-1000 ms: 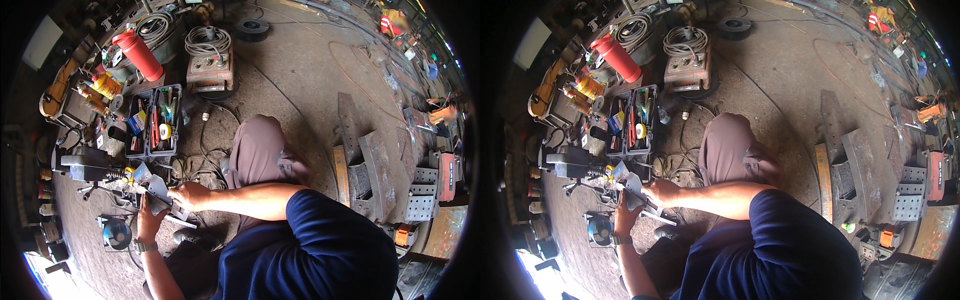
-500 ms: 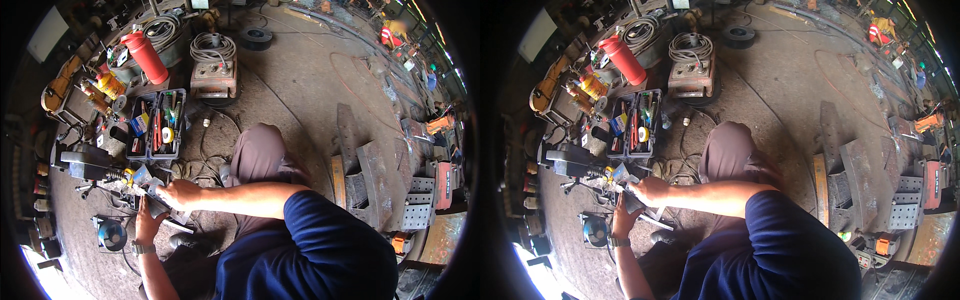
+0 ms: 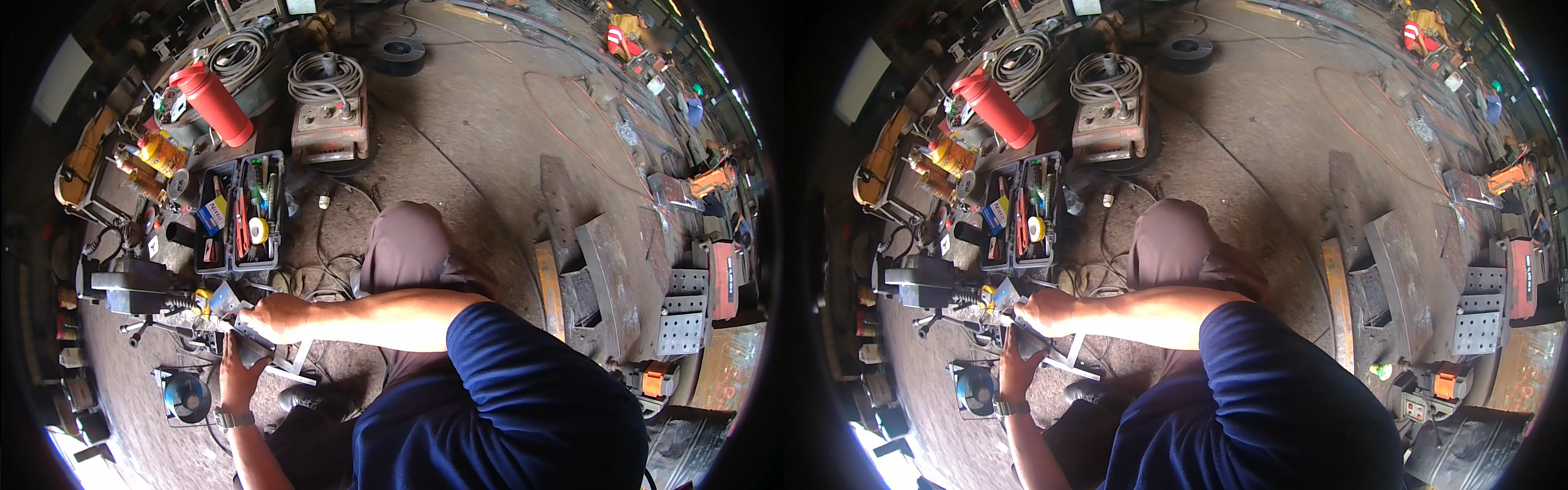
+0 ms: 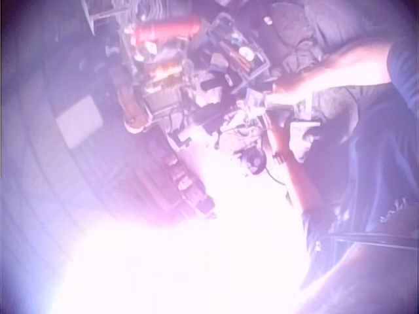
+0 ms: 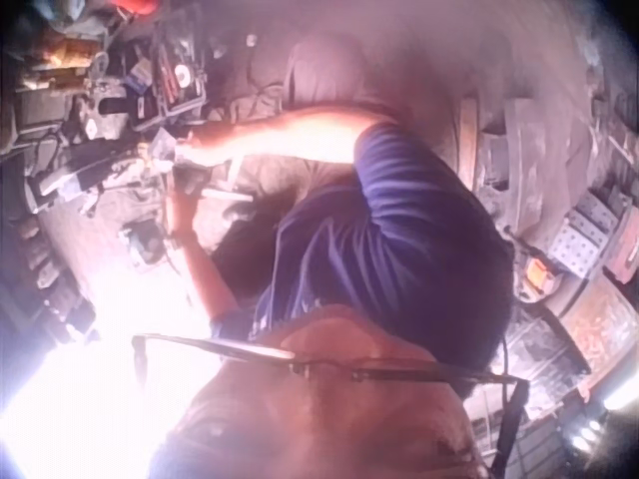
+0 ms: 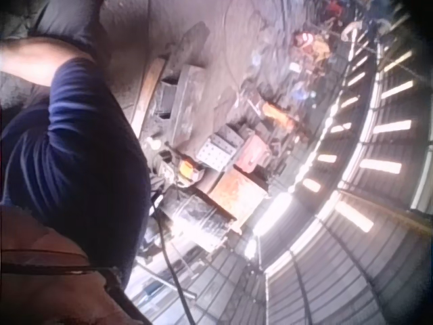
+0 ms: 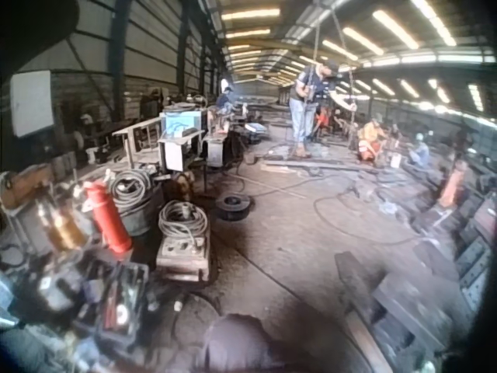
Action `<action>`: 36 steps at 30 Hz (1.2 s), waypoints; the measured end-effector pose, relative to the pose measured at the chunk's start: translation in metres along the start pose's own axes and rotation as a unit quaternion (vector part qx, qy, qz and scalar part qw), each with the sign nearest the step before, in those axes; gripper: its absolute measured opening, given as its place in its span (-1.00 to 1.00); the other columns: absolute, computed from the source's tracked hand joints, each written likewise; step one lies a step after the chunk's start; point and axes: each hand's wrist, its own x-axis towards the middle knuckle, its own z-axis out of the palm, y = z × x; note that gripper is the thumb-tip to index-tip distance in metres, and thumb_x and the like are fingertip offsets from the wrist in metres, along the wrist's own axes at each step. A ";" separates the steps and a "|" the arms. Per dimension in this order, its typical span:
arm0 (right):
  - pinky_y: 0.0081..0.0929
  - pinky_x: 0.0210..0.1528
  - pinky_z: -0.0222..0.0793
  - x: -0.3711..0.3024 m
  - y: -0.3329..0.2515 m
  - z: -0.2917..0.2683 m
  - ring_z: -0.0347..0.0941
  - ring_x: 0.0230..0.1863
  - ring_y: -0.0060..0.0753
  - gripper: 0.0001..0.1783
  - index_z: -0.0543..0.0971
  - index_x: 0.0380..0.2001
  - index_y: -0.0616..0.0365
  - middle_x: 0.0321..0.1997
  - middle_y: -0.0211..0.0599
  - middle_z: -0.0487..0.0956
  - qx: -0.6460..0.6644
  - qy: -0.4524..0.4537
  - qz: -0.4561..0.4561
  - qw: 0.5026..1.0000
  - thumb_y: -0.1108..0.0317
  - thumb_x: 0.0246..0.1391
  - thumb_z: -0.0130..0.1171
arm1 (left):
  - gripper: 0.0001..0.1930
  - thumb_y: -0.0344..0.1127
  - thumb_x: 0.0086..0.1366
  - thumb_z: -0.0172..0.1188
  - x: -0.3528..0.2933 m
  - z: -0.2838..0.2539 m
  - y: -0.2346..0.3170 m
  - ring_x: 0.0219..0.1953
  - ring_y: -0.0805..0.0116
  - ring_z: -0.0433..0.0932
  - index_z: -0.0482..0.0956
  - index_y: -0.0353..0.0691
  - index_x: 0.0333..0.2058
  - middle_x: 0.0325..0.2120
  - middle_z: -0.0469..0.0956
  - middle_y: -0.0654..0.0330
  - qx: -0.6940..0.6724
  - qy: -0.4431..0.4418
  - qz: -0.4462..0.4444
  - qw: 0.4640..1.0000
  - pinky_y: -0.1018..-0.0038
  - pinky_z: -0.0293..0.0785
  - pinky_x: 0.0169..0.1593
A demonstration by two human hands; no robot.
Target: The person sits on the workshop floor and repeatedly measures a perforated metal plate with a metal ruler, adjusting the ruler's position and flipping the plate to check different edges. The person also handles a separate metal bar, aligning it with the plate before setting it aside.
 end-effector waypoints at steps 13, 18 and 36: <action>0.11 -0.33 0.43 -0.007 -0.011 0.001 0.55 -0.40 0.21 -0.61 0.51 -0.19 0.21 -0.45 0.13 0.57 0.014 -0.012 0.029 0.999 0.22 0.39 -0.29 | 0.10 0.02 -0.01 0.50 0.000 0.001 -0.002 0.34 -0.19 0.22 0.08 -0.47 0.34 0.28 0.22 -0.31 0.003 0.005 0.012 1.000 0.15 0.25 0.34; 0.05 -0.44 0.41 -0.004 -0.007 0.005 0.53 -0.51 0.11 -0.71 0.49 -0.17 0.08 -0.56 0.01 0.53 -0.005 -0.004 0.011 1.000 0.18 0.33 -0.18 | 0.11 0.01 -0.04 0.52 0.000 0.003 -0.004 0.33 -0.10 0.26 0.08 -0.44 0.34 0.29 0.23 -0.26 -0.004 0.015 0.003 1.000 0.19 0.28 0.32; -0.18 -0.24 0.51 -0.002 -0.013 0.017 0.55 -0.26 0.00 -0.85 0.51 -0.32 0.18 -0.31 -0.14 0.55 -0.054 0.023 -0.071 0.996 0.47 0.02 0.25 | 0.08 0.13 0.01 0.44 -0.008 0.001 -0.003 0.44 0.03 0.07 0.12 -0.48 0.31 0.35 0.15 -0.20 0.015 0.030 -0.012 0.999 0.29 0.12 0.42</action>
